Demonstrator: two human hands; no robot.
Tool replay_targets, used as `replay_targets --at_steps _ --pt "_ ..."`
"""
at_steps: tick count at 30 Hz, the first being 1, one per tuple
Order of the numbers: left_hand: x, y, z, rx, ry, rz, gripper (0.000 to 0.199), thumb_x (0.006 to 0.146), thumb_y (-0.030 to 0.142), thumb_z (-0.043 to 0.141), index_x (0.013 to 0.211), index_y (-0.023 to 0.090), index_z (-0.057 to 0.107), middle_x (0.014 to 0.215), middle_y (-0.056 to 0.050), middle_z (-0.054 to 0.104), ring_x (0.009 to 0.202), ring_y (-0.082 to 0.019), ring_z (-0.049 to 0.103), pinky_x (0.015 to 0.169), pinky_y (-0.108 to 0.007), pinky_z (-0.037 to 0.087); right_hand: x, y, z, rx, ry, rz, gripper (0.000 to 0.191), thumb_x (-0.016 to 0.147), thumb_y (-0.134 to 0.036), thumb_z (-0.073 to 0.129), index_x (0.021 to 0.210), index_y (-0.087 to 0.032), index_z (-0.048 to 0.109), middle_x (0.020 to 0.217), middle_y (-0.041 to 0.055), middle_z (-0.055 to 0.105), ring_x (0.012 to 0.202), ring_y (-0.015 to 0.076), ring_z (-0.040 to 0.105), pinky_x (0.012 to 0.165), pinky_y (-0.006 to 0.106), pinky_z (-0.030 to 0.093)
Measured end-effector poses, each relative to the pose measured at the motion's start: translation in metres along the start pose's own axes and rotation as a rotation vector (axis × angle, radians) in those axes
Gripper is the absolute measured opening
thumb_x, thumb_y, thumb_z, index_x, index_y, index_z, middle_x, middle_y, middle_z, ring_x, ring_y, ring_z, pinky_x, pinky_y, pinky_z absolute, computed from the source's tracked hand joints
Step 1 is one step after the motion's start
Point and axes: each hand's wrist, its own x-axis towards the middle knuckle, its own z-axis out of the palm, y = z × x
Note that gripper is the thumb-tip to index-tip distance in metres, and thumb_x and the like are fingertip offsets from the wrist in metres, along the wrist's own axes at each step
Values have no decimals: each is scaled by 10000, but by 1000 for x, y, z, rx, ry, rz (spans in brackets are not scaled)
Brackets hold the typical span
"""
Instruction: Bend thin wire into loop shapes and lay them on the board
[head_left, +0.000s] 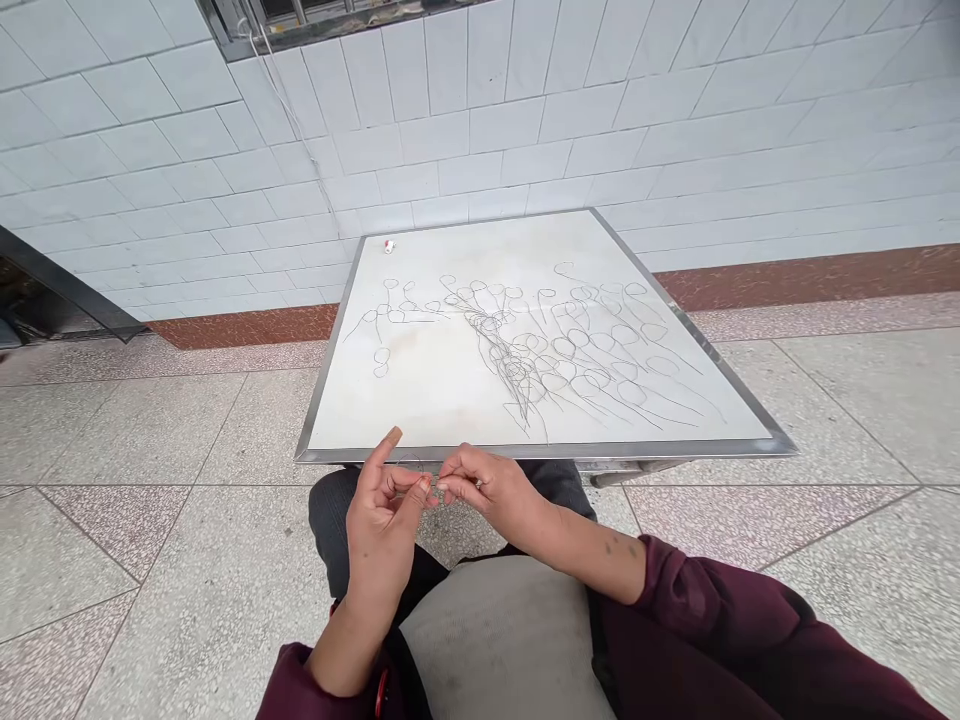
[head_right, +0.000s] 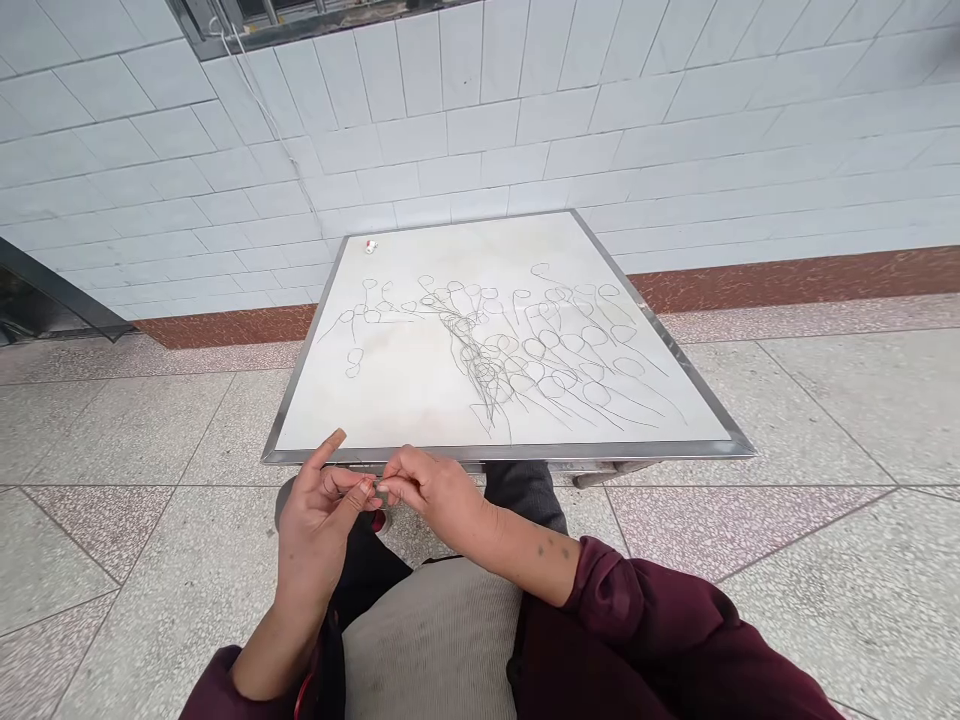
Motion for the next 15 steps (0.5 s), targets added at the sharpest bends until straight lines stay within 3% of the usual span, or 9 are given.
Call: replay_targets --at_steps 8,15 --pt "3 -6 -5 -17 -54 -16 581 794 252 684 1341 239 486 677 30 635 640 -131 617 671 -259 515 1 11 4 26 -27 19 164 932 -317 523 816 -213 574 656 -22 620 601 116 562 589 229 414" --pt "3 -10 -3 -115 -52 -36 518 792 258 678 1290 265 534 737 23 614 650 -132 617 649 -285 554 1 3 5 35 -38 66 109 931 -252 498 841 -211 545 672 -26 603 594 112 546 564 222 404"
